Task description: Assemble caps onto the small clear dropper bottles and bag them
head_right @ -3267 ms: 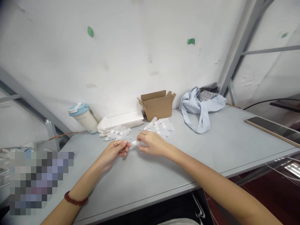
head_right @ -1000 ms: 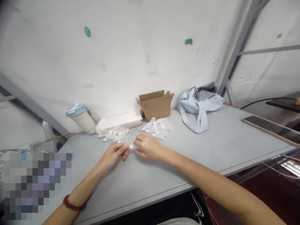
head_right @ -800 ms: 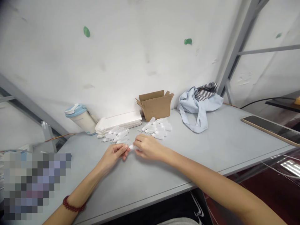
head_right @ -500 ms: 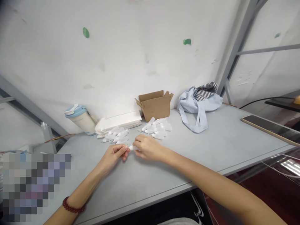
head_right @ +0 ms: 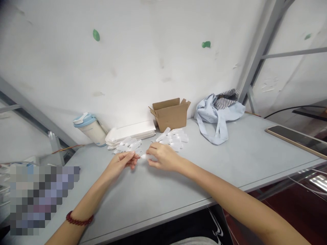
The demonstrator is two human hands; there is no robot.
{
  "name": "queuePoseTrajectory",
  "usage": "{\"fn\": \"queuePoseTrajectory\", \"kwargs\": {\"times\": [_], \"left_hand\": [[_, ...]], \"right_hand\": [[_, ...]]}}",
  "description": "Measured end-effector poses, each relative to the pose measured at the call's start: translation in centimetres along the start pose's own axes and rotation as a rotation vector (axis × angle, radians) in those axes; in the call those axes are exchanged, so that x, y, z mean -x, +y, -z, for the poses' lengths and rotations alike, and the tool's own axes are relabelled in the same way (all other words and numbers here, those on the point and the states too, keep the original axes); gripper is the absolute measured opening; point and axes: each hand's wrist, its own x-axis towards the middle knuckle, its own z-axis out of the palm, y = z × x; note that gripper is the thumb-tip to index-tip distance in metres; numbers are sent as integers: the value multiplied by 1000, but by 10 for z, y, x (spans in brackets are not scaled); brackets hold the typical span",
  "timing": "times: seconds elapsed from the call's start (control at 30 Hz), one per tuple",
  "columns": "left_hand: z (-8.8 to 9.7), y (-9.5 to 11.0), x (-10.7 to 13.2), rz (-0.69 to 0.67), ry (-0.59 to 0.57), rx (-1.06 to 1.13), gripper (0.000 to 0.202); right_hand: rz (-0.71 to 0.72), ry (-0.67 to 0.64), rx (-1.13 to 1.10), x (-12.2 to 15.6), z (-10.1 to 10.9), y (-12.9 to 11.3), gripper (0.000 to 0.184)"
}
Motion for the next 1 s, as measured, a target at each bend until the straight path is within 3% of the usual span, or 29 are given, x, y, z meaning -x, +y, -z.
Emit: {"fn": "queuePoseTrajectory", "kwargs": {"times": [0.2,0.33,0.43,0.67,1.0], "left_hand": [[-2,2,2,-33,-48,-91,29],[1,1,1,-25,-3,-66,27],[6,0,-1,-20,106,-26,26],[18,5,-4,-35,543,237,26],[17,7,-2,23,570,316,55]], "right_hand": [[2,-14,26,1,-2,-1,16],[-24,-52,43,0,-3,1,18],[-105,-96,103,0,-3,8,20],[-145,-145,249,1,-6,30,26],[-307,-208,420,6,-10,38,44]]}}
